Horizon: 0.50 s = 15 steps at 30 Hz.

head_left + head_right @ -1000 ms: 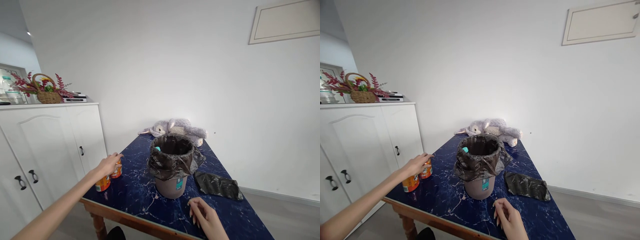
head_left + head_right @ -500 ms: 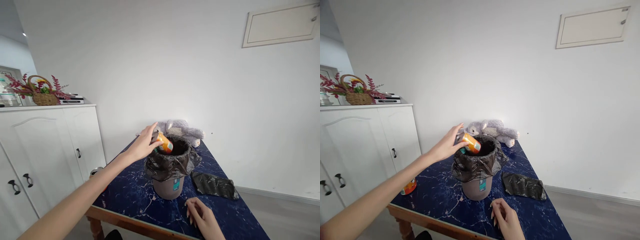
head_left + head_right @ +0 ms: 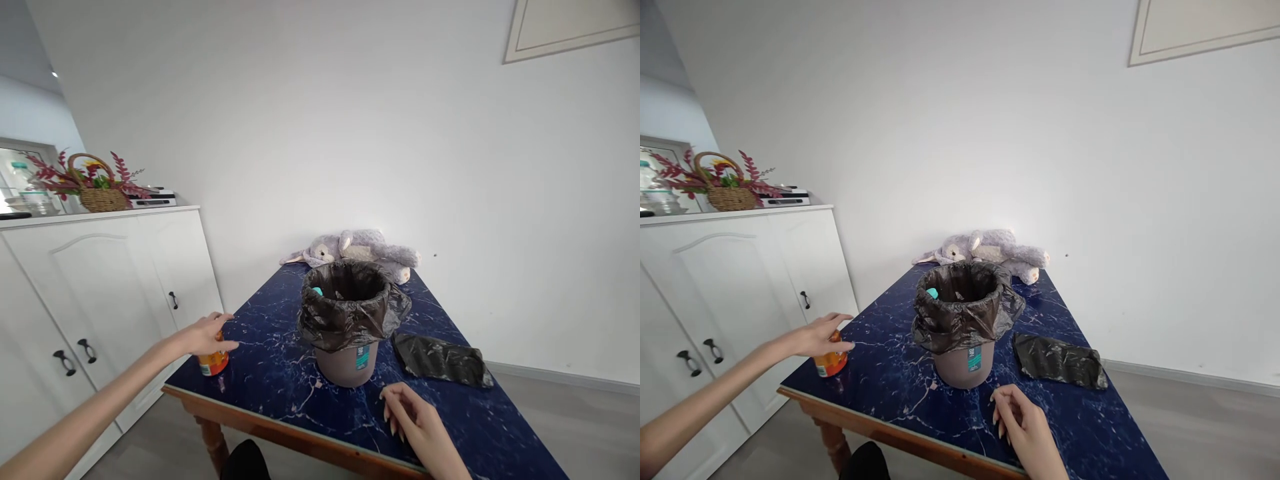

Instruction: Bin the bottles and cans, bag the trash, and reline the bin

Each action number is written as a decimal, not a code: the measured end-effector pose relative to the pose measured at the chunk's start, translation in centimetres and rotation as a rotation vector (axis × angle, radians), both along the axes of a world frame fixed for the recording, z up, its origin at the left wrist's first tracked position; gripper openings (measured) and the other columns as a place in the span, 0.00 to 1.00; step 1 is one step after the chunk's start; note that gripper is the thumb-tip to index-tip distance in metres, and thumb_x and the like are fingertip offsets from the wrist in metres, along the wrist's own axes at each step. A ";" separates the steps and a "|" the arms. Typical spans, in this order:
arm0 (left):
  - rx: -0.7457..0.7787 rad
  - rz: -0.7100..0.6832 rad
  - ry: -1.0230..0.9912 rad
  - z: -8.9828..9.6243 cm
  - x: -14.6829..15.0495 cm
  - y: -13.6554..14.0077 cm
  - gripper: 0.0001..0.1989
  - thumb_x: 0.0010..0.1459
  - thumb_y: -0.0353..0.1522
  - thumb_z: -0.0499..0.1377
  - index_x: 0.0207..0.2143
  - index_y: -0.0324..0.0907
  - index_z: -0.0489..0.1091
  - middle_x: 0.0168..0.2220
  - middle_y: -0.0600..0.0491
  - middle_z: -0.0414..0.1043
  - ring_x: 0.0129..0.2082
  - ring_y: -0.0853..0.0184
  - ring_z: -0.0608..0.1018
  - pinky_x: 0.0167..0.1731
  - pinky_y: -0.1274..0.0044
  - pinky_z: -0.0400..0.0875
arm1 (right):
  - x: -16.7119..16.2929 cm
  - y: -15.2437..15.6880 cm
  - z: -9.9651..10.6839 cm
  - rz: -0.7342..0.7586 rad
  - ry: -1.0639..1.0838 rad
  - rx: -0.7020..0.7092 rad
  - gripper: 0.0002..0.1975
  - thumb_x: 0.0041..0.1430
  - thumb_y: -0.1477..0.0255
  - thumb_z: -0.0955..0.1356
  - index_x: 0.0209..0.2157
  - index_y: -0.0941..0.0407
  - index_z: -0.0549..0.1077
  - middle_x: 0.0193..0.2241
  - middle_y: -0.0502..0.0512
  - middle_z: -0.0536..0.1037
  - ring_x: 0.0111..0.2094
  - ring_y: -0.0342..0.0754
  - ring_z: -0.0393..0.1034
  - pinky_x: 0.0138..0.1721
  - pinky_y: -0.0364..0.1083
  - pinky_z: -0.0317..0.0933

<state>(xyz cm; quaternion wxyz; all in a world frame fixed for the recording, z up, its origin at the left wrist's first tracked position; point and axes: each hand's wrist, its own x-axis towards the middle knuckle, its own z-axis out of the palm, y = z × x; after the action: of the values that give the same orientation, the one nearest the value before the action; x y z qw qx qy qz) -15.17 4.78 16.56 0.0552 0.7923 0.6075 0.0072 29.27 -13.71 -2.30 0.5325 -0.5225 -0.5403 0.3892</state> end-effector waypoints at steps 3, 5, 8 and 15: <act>0.045 0.029 0.043 -2.5 -1.0 -0.2 0.41 0.46 0.56 0.64 0.58 0.45 0.74 0.57 0.35 0.73 0.54 0.40 0.77 0.44 0.60 0.76 | 0.0 0.0 -0.2 -0.002 -0.008 -0.024 0.31 0.62 0.37 0.64 0.37 0.53 0.74 0.28 0.54 0.76 0.26 0.49 0.70 0.28 0.45 0.63; 0.132 0.009 0.029 -2.9 -0.2 -0.5 0.35 0.51 0.53 0.62 0.58 0.45 0.73 0.55 0.36 0.73 0.55 0.39 0.75 0.43 0.59 0.76 | -0.1 0.0 -0.2 -0.004 -0.010 -0.028 0.32 0.61 0.37 0.64 0.37 0.54 0.75 0.27 0.54 0.76 0.26 0.49 0.70 0.28 0.46 0.63; 0.330 -0.070 -0.145 -0.9 2.9 -1.2 0.30 0.62 0.51 0.56 0.61 0.45 0.68 0.55 0.39 0.71 0.56 0.43 0.74 0.46 0.59 0.75 | -0.2 0.1 -0.1 -0.006 -0.014 -0.017 0.33 0.61 0.37 0.65 0.37 0.54 0.76 0.27 0.55 0.76 0.25 0.49 0.70 0.27 0.46 0.63; 0.646 -0.378 -0.787 7.9 16.3 -3.8 0.19 0.72 0.43 0.55 0.60 0.47 0.61 0.61 0.43 0.63 0.60 0.55 0.72 0.57 0.63 0.72 | -0.2 0.0 0.0 -0.011 -0.032 0.000 0.32 0.62 0.38 0.65 0.36 0.54 0.76 0.26 0.55 0.76 0.25 0.49 0.71 0.28 0.46 0.63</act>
<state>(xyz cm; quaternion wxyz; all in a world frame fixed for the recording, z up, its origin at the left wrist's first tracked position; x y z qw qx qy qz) 1.10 1.00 24.43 0.0325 0.8020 0.3547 0.4795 29.12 -13.69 -2.30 0.5258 -0.5315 -0.5459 0.3782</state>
